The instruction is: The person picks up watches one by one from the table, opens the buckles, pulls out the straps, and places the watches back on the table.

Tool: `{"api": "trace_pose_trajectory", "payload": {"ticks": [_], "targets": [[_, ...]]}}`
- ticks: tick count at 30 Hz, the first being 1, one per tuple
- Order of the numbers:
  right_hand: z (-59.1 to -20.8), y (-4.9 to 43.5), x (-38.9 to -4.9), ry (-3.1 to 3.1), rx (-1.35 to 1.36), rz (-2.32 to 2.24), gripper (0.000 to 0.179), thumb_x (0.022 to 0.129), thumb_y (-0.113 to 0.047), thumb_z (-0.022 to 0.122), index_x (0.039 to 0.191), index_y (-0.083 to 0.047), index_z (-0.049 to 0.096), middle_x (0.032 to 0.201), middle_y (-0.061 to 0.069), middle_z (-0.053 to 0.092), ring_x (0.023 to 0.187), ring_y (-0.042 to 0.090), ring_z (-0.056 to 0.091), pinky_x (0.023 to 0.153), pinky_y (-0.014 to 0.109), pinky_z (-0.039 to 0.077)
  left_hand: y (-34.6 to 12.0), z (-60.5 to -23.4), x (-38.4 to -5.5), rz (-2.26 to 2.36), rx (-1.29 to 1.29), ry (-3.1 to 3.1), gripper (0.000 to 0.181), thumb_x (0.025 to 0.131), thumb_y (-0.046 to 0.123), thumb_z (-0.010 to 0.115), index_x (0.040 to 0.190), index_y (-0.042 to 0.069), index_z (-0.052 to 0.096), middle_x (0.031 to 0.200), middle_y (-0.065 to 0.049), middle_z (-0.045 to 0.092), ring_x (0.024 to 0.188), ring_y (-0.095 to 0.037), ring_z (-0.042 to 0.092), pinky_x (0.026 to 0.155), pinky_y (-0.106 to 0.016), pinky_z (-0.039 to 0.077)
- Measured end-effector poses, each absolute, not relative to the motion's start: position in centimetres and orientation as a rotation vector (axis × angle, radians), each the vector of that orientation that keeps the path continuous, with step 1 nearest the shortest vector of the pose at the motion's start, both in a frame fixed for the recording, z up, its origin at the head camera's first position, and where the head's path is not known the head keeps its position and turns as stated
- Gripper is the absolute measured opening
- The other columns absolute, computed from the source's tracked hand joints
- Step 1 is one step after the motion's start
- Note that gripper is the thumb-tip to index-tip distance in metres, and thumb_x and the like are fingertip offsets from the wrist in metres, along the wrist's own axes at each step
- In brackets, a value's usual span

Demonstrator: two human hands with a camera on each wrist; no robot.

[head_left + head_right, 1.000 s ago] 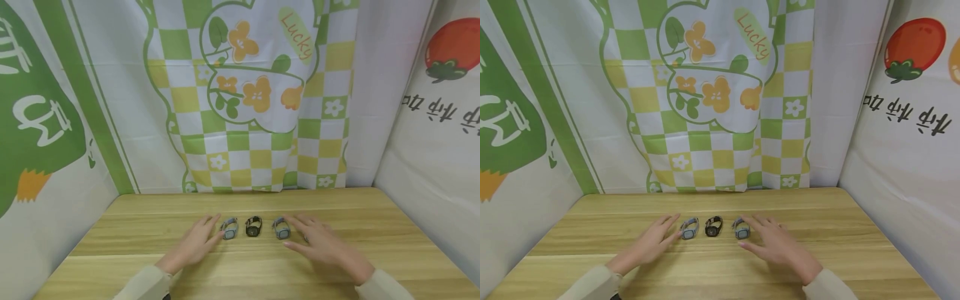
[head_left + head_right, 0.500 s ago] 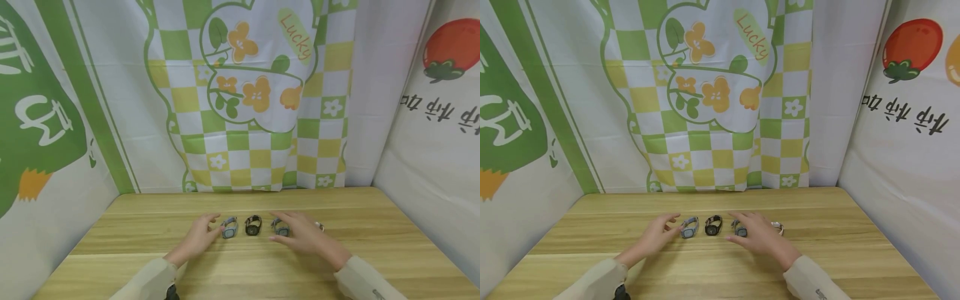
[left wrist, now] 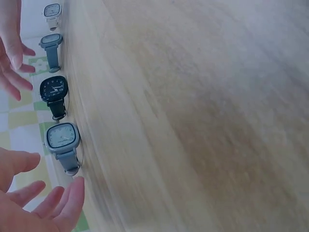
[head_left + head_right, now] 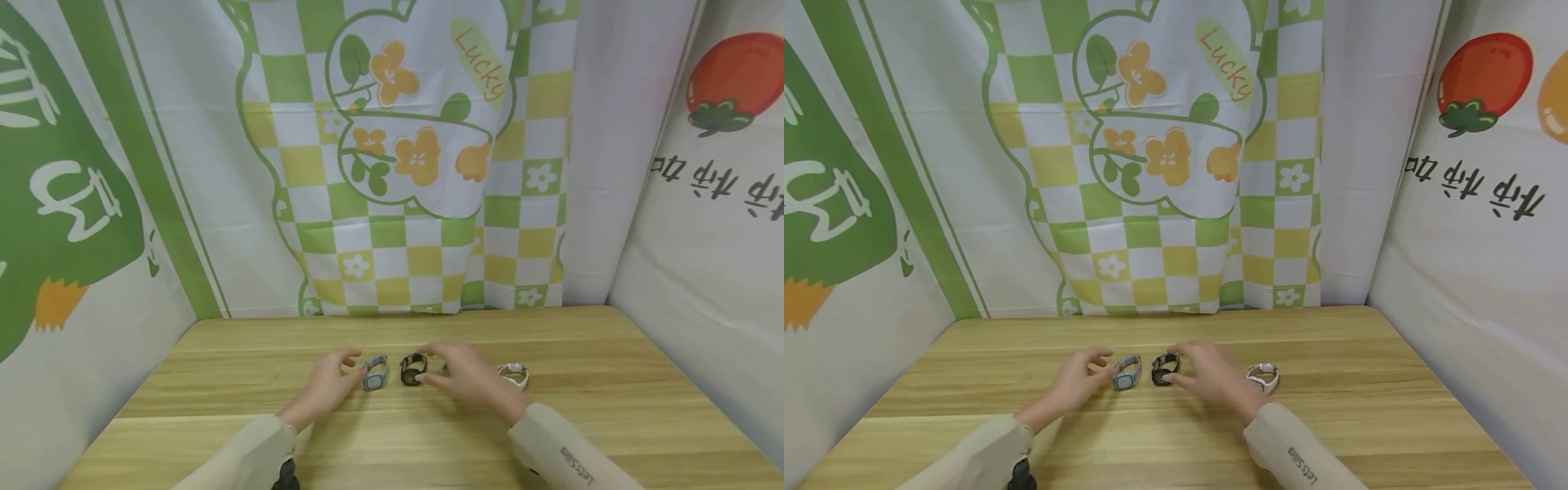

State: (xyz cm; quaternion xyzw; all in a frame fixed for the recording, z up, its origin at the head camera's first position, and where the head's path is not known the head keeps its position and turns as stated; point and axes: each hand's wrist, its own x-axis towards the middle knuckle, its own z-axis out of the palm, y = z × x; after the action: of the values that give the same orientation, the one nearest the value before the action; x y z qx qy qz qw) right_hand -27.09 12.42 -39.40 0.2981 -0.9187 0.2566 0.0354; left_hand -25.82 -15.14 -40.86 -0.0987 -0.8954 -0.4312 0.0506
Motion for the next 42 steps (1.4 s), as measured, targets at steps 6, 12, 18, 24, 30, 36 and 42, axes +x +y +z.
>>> {"api": "trace_pose_trajectory", "payload": {"ticks": [6, 12, 18, 24, 30, 36, 42], "targets": [[-40.2, 10.6, -28.1, -2.776, 0.927, 0.904, 0.046, 0.099, -0.026, 0.076, 0.136, 0.000, 0.066, 0.138, 0.018, 0.068, 0.129, 0.040, 0.063, 0.111, 0.057, 0.048, -14.9, -41.5, -26.5, -1.370, -0.254, -2.676, 0.037, 0.097, 0.005, 0.073, 0.130, -0.011, 0.065, 0.111, -0.027, 0.069, 0.069, -0.019, 0.066, 0.059, -0.031, 0.055], [-40.6, 9.4, -28.4, -2.750, 0.911, 0.986, 0.040, 0.099, -0.019, 0.076, 0.131, 0.003, 0.068, 0.130, 0.019, 0.071, 0.123, 0.041, 0.064, 0.107, 0.062, 0.048, -14.7, -41.7, -26.8, -1.464, -0.187, -2.638, 0.035, 0.095, 0.001, 0.074, 0.126, -0.013, 0.066, 0.106, -0.025, 0.068, 0.061, -0.020, 0.064, 0.054, -0.030, 0.058], [-40.9, 8.5, -29.0, -2.772, 0.858, 1.030, 0.037, 0.099, -0.018, 0.076, 0.131, -0.001, 0.070, 0.129, 0.017, 0.072, 0.124, 0.040, 0.063, 0.106, 0.062, 0.049, -14.4, -41.7, -26.8, -1.563, -0.097, -2.611, 0.030, 0.095, -0.002, 0.074, 0.123, -0.012, 0.069, 0.105, -0.025, 0.066, 0.073, -0.022, 0.066, 0.060, -0.036, 0.063], [-40.9, 7.7, -29.6, -2.822, 0.810, 1.068, 0.036, 0.100, -0.020, 0.075, 0.132, -0.004, 0.070, 0.135, 0.015, 0.069, 0.132, 0.043, 0.058, 0.110, 0.064, 0.045, -14.1, -41.7, -27.2, -1.609, -0.035, -2.593, 0.028, 0.094, -0.002, 0.074, 0.120, -0.010, 0.071, 0.103, -0.023, 0.066, 0.075, -0.019, 0.064, 0.060, -0.035, 0.063], [-40.9, 6.7, -30.2, -2.858, 0.762, 1.079, 0.036, 0.101, -0.023, 0.074, 0.132, -0.005, 0.070, 0.139, 0.016, 0.067, 0.135, 0.044, 0.055, 0.110, 0.065, 0.045, -14.1, -41.7, -27.3, -1.659, 0.025, -2.579, 0.027, 0.094, -0.002, 0.075, 0.120, -0.009, 0.072, 0.103, -0.023, 0.066, 0.080, -0.022, 0.069, 0.062, -0.034, 0.064], [-41.0, 5.8, -30.5, -2.897, 0.674, 1.013, 0.032, 0.100, -0.025, 0.076, 0.127, -0.009, 0.073, 0.138, 0.017, 0.068, 0.134, 0.043, 0.057, 0.108, 0.071, 0.043, -13.8, -41.7, -27.2, -1.718, 0.069, -2.550, 0.028, 0.094, -0.002, 0.074, 0.121, -0.010, 0.071, 0.103, -0.023, 0.068, 0.074, -0.021, 0.071, 0.063, -0.035, 0.064], [-41.1, 5.5, -30.7, -2.923, 0.601, 0.996, 0.028, 0.099, -0.027, 0.076, 0.124, -0.015, 0.075, 0.139, 0.014, 0.068, 0.134, 0.042, 0.057, 0.106, 0.074, 0.040, -13.6, -41.8, -27.3, -1.771, 0.101, -2.518, 0.028, 0.095, -0.004, 0.073, 0.122, -0.011, 0.070, 0.104, -0.024, 0.069, 0.075, -0.019, 0.072, 0.066, -0.035, 0.065]]}}
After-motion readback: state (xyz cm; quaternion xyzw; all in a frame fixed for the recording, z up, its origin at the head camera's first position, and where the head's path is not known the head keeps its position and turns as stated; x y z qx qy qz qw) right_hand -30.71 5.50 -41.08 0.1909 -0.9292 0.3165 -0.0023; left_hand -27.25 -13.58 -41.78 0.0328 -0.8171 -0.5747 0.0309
